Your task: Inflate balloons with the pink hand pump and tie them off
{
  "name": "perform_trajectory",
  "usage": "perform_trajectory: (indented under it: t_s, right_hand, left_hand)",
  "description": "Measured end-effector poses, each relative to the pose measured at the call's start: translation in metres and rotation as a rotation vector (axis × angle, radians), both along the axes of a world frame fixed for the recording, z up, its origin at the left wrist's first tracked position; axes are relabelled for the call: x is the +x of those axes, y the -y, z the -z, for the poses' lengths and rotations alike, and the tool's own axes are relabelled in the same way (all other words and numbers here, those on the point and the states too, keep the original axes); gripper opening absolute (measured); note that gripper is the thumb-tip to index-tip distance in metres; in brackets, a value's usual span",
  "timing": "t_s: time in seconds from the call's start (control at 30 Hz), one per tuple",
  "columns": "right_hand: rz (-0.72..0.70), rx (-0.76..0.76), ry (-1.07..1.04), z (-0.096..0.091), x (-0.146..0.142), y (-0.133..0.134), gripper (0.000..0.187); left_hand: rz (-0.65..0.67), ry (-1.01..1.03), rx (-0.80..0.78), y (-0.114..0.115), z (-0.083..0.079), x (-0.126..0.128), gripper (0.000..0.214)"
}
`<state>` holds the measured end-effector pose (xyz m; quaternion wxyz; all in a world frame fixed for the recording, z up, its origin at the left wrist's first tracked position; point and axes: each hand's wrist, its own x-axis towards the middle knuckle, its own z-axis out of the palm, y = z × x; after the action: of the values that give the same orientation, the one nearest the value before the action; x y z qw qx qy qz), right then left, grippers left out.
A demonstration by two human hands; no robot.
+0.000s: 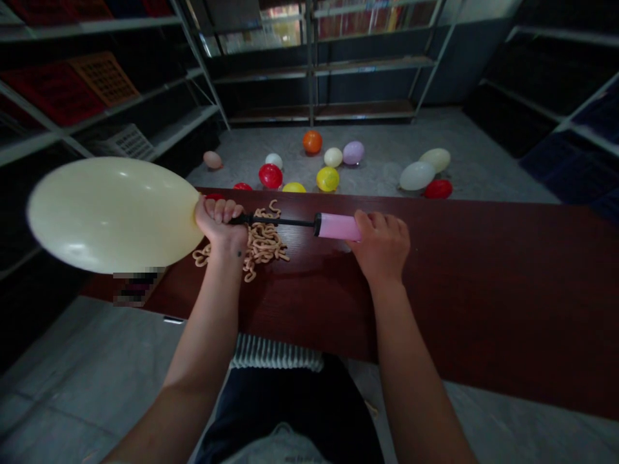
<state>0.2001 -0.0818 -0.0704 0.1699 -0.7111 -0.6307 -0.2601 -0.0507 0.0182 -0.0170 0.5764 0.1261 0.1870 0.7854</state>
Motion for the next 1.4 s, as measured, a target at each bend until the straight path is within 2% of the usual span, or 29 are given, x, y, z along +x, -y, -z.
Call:
perform_trajectory:
  t_s: [0.13, 0.33, 0.57, 0.73, 1.17, 1.4]
  right_hand:
    - [0.010, -0.009, -0.006, -0.004, -0.002, 0.003, 0.038]
    - [-0.048, -0.127, -0.001, -0.008, -0.019, 0.005, 0.037]
    - [-0.128, -0.214, -0.060, -0.006, -0.051, 0.004, 0.040]
    - [-0.125, -0.224, -0.101, -0.004, -0.055, 0.004, 0.041]
    - [-0.088, -0.054, 0.018, -0.003, -0.046, -0.006, 0.035]
    - [-0.060, -0.008, 0.053, 0.003, -0.033, -0.006, 0.035]
  left_hand:
    - [-0.050, -0.055, -0.005, 0.004, -0.005, 0.001, 0.048]
    - [-0.066, -0.108, 0.015, 0.005, -0.007, 0.002, 0.051]
    - [0.068, -0.204, -0.065, 0.020, 0.000, 0.038, 0.053]
    - [0.121, -0.218, -0.079, 0.026, 0.008, 0.055, 0.055]
    - [0.118, -0.122, -0.024, 0.019, 0.005, 0.044, 0.052]
    - [0.104, -0.012, 0.003, 0.006, 0.012, 0.033, 0.051]
